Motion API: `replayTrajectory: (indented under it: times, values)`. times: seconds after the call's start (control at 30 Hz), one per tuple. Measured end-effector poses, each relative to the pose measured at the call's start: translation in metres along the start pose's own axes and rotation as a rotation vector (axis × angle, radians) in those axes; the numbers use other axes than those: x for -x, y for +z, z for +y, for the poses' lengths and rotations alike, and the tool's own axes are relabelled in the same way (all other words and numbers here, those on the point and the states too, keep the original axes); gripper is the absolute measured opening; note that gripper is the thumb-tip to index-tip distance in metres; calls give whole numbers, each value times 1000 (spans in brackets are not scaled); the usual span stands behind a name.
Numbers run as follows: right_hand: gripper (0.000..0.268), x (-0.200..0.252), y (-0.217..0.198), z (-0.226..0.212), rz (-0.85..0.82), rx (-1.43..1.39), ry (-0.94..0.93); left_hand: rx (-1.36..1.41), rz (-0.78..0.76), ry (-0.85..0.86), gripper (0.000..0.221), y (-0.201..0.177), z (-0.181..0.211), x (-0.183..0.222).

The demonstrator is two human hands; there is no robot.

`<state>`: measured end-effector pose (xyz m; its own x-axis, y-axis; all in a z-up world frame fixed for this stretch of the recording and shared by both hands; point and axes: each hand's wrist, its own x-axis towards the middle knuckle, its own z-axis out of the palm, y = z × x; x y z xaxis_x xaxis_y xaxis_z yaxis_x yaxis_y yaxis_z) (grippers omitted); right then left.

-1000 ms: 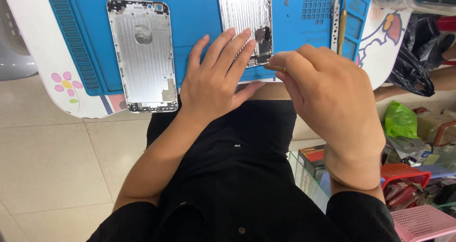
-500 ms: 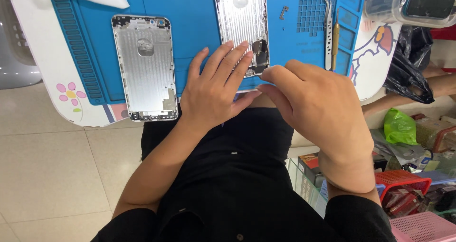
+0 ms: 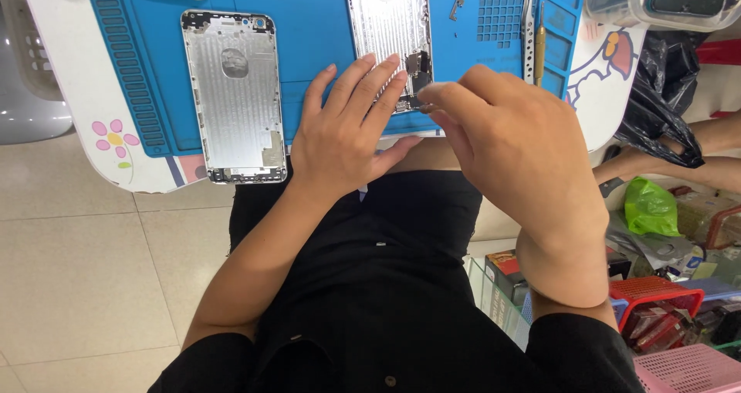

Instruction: The recorder is seen disassembling or repairing internal components of a mobile phone.

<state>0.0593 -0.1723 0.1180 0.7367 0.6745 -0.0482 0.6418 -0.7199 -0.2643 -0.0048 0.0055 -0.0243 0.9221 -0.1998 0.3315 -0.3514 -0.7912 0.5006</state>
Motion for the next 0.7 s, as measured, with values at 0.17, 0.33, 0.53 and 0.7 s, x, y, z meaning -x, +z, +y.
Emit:
replayTrajectory:
  times: [0.17, 0.33, 0.53, 0.7]
  values:
    - [20, -4, -3, -4, -7, -7, -3, -1, -3, 2, 67, -3, 1, 0]
    - [19, 0, -1, -2, -44, -27, 28, 7, 12, -2, 68, 1, 0, 1]
    - [20, 7, -5, 5, 22, -51, -39, -6, 13, 11, 67, 0, 1, 0]
    - [28, 21, -21, 21, 135, -236, 21, -11, 12, 8, 67, 2, 1, 1]
